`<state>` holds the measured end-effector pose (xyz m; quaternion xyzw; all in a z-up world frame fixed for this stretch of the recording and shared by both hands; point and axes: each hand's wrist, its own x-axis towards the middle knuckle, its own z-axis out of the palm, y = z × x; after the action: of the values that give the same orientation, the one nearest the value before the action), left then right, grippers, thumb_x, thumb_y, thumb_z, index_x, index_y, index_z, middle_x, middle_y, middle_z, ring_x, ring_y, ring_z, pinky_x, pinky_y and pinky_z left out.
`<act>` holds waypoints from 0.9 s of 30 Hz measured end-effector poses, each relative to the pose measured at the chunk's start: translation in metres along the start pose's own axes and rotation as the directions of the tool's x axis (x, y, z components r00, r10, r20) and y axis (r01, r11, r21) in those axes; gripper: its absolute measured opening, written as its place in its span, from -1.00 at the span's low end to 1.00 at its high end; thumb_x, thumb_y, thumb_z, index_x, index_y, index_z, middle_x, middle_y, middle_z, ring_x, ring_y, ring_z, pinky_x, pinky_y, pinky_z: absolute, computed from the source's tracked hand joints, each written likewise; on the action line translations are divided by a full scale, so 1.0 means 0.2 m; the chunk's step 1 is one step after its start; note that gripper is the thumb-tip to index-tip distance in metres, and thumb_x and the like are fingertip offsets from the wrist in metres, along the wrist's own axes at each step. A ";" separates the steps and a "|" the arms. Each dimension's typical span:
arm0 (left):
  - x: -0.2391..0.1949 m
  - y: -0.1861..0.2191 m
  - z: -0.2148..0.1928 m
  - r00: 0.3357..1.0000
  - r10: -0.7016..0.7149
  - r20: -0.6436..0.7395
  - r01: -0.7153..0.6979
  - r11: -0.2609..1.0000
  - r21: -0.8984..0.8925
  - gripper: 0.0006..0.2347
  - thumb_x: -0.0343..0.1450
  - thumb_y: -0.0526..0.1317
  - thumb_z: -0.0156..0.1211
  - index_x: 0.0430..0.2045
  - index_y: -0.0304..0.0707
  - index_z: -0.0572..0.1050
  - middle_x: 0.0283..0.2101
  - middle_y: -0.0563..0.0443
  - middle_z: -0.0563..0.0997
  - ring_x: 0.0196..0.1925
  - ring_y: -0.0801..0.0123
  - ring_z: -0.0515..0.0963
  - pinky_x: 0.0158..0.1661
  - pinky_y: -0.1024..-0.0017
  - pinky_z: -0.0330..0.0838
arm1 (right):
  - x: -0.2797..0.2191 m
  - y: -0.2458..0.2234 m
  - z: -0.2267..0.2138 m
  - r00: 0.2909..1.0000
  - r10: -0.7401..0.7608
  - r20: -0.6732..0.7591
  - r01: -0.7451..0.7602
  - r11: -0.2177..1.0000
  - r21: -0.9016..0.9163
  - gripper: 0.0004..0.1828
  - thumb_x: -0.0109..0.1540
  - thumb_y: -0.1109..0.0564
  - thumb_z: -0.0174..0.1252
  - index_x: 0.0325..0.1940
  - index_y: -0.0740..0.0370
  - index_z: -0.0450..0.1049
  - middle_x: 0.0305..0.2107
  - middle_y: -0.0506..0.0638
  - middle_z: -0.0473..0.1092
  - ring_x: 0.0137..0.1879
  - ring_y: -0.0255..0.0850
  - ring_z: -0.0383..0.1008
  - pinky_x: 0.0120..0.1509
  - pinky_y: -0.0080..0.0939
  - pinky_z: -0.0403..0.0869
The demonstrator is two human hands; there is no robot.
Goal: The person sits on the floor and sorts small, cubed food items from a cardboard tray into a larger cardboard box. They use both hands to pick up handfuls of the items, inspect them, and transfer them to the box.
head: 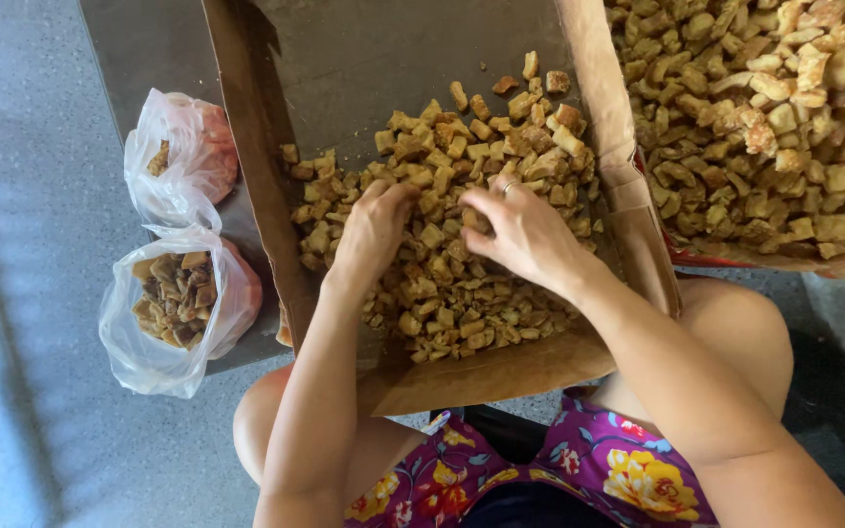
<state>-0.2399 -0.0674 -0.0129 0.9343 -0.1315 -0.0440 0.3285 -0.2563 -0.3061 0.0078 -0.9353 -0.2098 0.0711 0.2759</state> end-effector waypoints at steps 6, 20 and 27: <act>0.00 0.02 0.03 0.998 0.043 0.042 -0.049 0.984 0.172 -0.62 0.31 -0.33 0.33 0.04 -0.34 0.53 0.00 -0.34 0.48 -0.02 -0.05 0.58 -0.09 0.12 0.60 | 0.00 0.17 -0.06 0.998 0.062 0.000 -0.044 0.696 0.717 -0.59 0.50 -0.12 -0.10 -0.03 0.28 0.43 -0.29 0.07 0.47 -0.21 -0.29 0.50 -0.16 -0.28 0.55; -0.03 0.17 -0.08 0.938 -0.188 0.291 0.344 0.417 -0.841 -0.72 0.55 -0.24 0.11 0.06 -0.50 0.49 -0.17 -0.12 0.67 -0.16 0.37 0.68 -0.14 0.43 0.61 | -0.03 0.11 -0.18 0.946 0.219 0.240 -0.178 -0.269 0.947 -0.70 0.44 -0.09 0.04 -0.18 0.16 0.41 -0.21 0.13 0.48 -0.14 -0.14 0.52 -0.21 -0.17 0.54; -0.07 0.26 -0.08 0.914 -0.242 0.327 0.399 0.382 -0.833 -0.70 0.56 -0.21 0.02 0.08 -0.48 0.48 -0.12 -0.18 0.68 -0.12 0.29 0.70 -0.07 0.35 0.65 | -0.03 0.07 -0.07 0.920 0.163 0.356 -0.391 0.436 0.811 -0.58 0.25 -0.06 0.22 0.13 0.16 0.55 -0.18 0.08 0.53 -0.11 -0.22 0.50 -0.06 -0.07 0.50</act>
<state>-0.2619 -0.0934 0.0318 0.6244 0.0701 -0.2391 0.7403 -0.2538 -0.3257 0.0118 -0.6727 -0.0174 0.3169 0.6684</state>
